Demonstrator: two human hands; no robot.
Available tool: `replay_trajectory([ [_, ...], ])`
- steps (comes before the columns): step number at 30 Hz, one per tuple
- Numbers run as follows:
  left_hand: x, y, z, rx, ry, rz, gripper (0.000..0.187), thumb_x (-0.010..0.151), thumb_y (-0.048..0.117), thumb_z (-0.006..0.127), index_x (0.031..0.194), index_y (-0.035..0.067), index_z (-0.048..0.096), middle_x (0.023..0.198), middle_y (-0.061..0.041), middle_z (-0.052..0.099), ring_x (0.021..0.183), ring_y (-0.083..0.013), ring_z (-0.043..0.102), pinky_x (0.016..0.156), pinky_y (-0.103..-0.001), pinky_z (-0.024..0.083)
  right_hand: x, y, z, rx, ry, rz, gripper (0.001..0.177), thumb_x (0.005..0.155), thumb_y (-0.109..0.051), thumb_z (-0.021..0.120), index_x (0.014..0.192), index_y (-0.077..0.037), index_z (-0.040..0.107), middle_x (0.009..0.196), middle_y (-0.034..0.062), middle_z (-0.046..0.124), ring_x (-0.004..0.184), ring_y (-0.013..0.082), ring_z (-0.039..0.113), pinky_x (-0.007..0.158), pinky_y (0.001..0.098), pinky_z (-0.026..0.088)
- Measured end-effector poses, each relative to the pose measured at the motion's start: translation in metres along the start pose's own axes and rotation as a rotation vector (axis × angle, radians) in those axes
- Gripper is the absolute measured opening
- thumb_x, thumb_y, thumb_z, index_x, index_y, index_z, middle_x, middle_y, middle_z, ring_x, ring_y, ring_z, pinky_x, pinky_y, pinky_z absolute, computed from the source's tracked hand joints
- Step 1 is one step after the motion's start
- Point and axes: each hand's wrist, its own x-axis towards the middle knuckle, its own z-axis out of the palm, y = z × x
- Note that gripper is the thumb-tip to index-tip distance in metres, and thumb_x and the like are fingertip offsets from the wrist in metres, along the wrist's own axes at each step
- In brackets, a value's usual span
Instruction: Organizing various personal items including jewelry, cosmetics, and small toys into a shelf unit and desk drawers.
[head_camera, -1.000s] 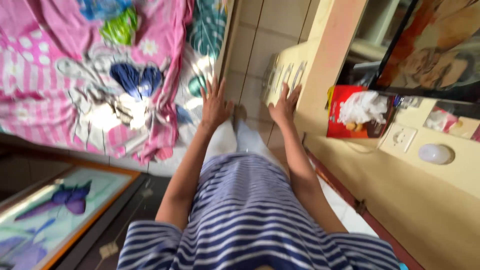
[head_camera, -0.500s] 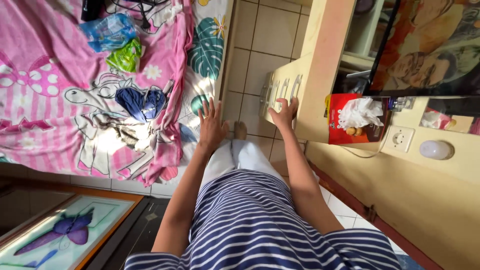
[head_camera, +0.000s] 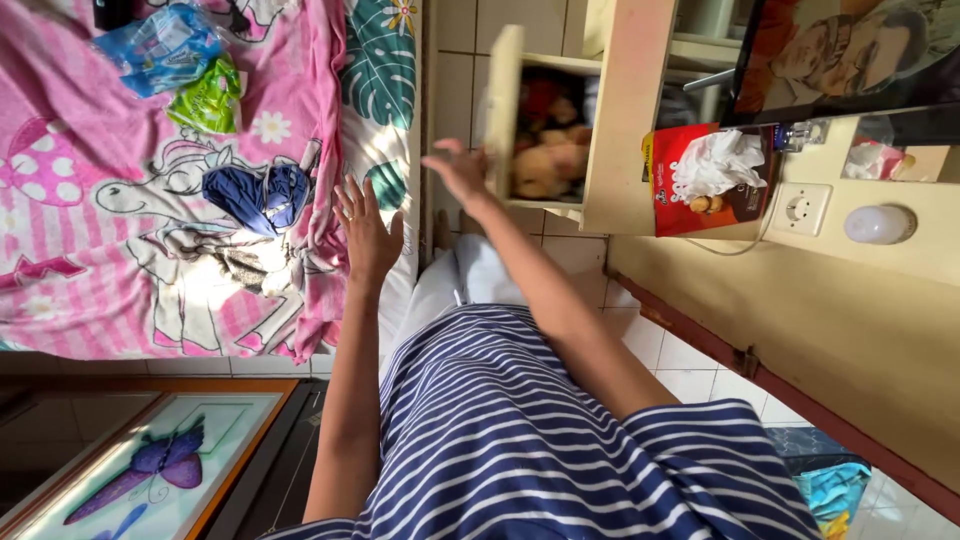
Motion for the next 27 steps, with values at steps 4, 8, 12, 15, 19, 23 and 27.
replay_trajectory([
  [4, 0.002, -0.002, 0.009, 0.038, -0.002, 0.003, 0.077, 0.098, 0.028, 0.065, 0.158, -0.004, 0.028, 0.167, -0.031, 0.017, 0.156, -0.0495, 0.009, 0.125, -0.061, 0.010, 0.034, 0.007, 0.068, 0.169, -0.293, -0.149, 0.062, 0.093, -0.050, 0.067, 0.142, -0.015, 0.056, 0.155, 0.0238, 0.048, 0.160, 0.0408, 0.005, 0.128, 0.0529, 0.005],
  [8, 0.006, -0.012, 0.030, 0.049, -0.013, 0.012, 0.072, 0.102, 0.021, 0.059, 0.160, -0.006, 0.027, 0.168, -0.032, 0.018, 0.157, -0.0497, 0.010, 0.126, -0.059, 0.011, -0.008, -0.029, 0.053, 0.230, -0.346, -0.297, 0.057, 0.095, -0.041, 0.069, 0.142, -0.011, 0.054, 0.164, 0.0225, 0.029, 0.154, 0.0347, 0.028, 0.123, 0.0424, 0.024],
  [12, 0.015, -0.010, 0.044, -0.006, -0.025, 0.044, 0.065, 0.102, 0.019, 0.056, 0.156, -0.008, 0.031, 0.162, -0.036, 0.027, 0.153, -0.0519, 0.018, 0.124, -0.056, 0.019, -0.040, -0.024, 0.019, 0.018, -0.012, -0.705, 0.036, 0.091, -0.013, 0.068, 0.126, -0.010, 0.062, 0.150, 0.0194, 0.045, 0.142, 0.0357, 0.045, 0.118, 0.0431, 0.038],
  [15, 0.018, 0.022, 0.031, -0.090, -0.093, 0.012, 0.058, 0.103, 0.025, 0.057, 0.150, -0.004, 0.038, 0.148, -0.036, 0.044, 0.138, -0.0521, 0.039, 0.114, -0.055, 0.033, -0.065, -0.001, -0.019, -0.146, 0.228, -0.833, 0.036, 0.086, 0.003, 0.063, 0.119, -0.009, 0.065, 0.133, 0.0160, 0.060, 0.129, 0.0356, 0.055, 0.113, 0.0453, 0.043],
  [19, 0.025, 0.045, 0.042, -0.183, -0.229, -0.049, 0.058, 0.098, 0.035, 0.061, 0.145, 0.005, 0.046, 0.114, -0.028, 0.070, 0.101, -0.0473, 0.067, 0.085, -0.056, 0.052, -0.086, 0.042, -0.065, -0.383, 0.304, -0.777, 0.041, 0.079, 0.010, 0.058, 0.117, -0.006, 0.062, 0.123, 0.0169, 0.060, 0.119, 0.0390, 0.055, 0.105, 0.0477, 0.043],
  [23, 0.036, 0.043, 0.057, -0.092, -0.234, -0.009, 0.067, 0.097, 0.039, 0.066, 0.150, 0.006, 0.042, 0.101, -0.026, 0.072, 0.090, -0.0455, 0.070, 0.077, -0.054, 0.055, -0.085, 0.079, -0.081, -0.568, 0.239, -0.713, 0.045, 0.079, 0.007, 0.059, 0.122, -0.004, 0.062, 0.124, 0.0168, 0.059, 0.117, 0.0404, 0.053, 0.105, 0.0482, 0.043],
  [27, 0.042, 0.033, 0.058, -0.221, -0.239, -0.038, 0.071, 0.088, 0.037, 0.075, 0.149, 0.014, 0.048, 0.101, -0.021, 0.075, 0.094, -0.0409, 0.072, 0.079, -0.050, 0.056, -0.066, 0.069, -0.074, -0.260, 0.197, -0.632, 0.037, 0.091, 0.002, 0.058, 0.126, -0.009, 0.064, 0.130, 0.0129, 0.060, 0.125, 0.0355, 0.055, 0.109, 0.0435, 0.046],
])
